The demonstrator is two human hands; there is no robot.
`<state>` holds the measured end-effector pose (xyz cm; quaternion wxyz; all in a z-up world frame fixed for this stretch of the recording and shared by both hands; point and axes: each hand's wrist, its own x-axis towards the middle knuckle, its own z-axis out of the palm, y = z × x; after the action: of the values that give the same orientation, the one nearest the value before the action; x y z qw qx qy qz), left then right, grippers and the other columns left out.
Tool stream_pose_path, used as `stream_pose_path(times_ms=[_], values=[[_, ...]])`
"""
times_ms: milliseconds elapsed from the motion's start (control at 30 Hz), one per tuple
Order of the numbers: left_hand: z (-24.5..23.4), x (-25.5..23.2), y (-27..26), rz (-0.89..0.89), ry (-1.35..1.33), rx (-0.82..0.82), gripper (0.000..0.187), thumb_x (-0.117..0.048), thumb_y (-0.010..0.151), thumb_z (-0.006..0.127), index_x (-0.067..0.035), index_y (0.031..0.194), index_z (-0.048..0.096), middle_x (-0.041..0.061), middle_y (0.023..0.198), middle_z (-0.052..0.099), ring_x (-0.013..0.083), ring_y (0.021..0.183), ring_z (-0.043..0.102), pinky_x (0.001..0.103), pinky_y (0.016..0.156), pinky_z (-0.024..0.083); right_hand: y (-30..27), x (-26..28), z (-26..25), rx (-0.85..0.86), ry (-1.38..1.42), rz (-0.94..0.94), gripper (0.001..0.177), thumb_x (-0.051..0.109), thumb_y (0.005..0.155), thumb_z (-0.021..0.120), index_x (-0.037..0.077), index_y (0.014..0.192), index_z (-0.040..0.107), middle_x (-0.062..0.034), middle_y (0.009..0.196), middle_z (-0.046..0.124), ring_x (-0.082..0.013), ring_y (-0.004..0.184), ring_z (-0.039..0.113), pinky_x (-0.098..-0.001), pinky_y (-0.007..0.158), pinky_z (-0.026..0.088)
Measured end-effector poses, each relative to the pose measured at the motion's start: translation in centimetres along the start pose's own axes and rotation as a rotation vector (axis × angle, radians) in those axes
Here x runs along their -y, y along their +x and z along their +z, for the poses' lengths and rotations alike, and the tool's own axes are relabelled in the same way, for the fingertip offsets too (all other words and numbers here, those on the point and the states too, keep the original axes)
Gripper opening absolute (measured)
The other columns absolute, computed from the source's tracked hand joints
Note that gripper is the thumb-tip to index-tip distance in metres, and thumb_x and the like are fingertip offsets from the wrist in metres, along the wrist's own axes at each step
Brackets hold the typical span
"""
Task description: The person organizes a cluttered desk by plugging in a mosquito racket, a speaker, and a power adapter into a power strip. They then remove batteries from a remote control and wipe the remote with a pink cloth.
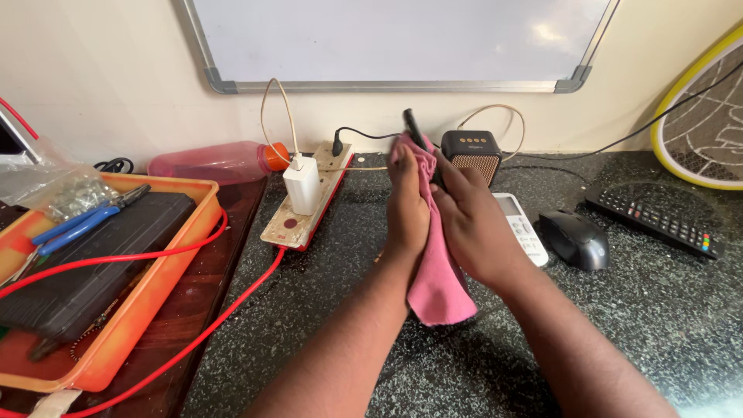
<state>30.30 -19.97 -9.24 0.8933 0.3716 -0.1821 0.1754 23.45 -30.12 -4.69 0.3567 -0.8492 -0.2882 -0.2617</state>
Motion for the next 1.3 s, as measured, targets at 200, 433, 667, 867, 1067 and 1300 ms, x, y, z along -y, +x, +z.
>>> stream_pose_path(times_ms=[200,433,667,867,1067,1300], values=[[-1.5,-2.9,1.6,0.087,0.152,-0.132,0.071,-0.047,0.103,0.044,-0.011,0.160,0.022,0.020,0.154,0.040,0.0319,0.141,0.045,0.043,0.118,0.036,0.1,1.8,-0.8,0.206,0.160,0.106,0.055,0.027,0.105,0.047,0.007,0.156,0.041,-0.0206,0.125,0.070,-0.0270,0.113,0.070,-0.0375,0.097,0.051],[-2.1,-5.9,2.7,0.203,0.027,-0.278,0.062,-0.037,0.103,0.046,0.001,0.152,0.042,0.026,0.144,0.050,0.0350,0.130,0.051,0.045,0.112,0.042,0.5,5.3,-2.8,0.515,0.214,0.451,0.072,0.031,0.097,0.061,0.021,0.164,0.036,-0.0223,0.094,0.074,-0.0214,0.074,0.056,-0.0372,0.069,0.049],[-0.3,-4.3,0.9,0.108,0.149,-0.173,0.063,-0.034,0.102,0.043,-0.008,0.159,0.033,0.016,0.155,0.045,0.0255,0.137,0.049,0.038,0.116,0.037,0.2,3.3,-0.4,0.219,0.340,0.332,0.064,0.029,0.100,0.056,0.009,0.158,0.040,-0.0144,0.121,0.076,-0.0148,0.105,0.072,-0.0260,0.090,0.055],[2.4,-2.9,-2.3,0.019,0.103,0.093,0.061,-0.036,0.108,0.038,-0.011,0.163,0.030,0.016,0.168,0.033,0.0315,0.149,0.036,0.040,0.123,0.031,0.1,2.2,1.1,-0.101,0.677,0.370,0.059,0.025,0.105,0.049,0.004,0.158,0.033,-0.0194,0.143,0.062,-0.0194,0.126,0.065,-0.0263,0.099,0.055],[3.6,-1.6,-4.1,0.107,0.045,0.338,0.049,-0.030,0.116,0.037,-0.011,0.161,0.039,0.012,0.175,0.031,0.0290,0.160,0.033,0.039,0.133,0.028,-0.1,2.0,0.6,-0.340,0.751,0.483,0.056,0.026,0.104,0.046,0.008,0.157,0.039,-0.0131,0.136,0.066,-0.0148,0.112,0.067,-0.0237,0.089,0.057],[5.5,-0.3,-6.7,-0.034,-0.022,0.383,0.039,-0.023,0.118,0.040,-0.015,0.155,0.050,0.014,0.166,0.045,0.0271,0.153,0.045,0.038,0.129,0.037,0.8,-2.8,-1.6,-0.620,0.723,0.451,0.049,0.026,0.108,0.050,0.003,0.151,0.047,-0.0112,0.122,0.067,-0.0118,0.100,0.067,-0.0221,0.084,0.057]])
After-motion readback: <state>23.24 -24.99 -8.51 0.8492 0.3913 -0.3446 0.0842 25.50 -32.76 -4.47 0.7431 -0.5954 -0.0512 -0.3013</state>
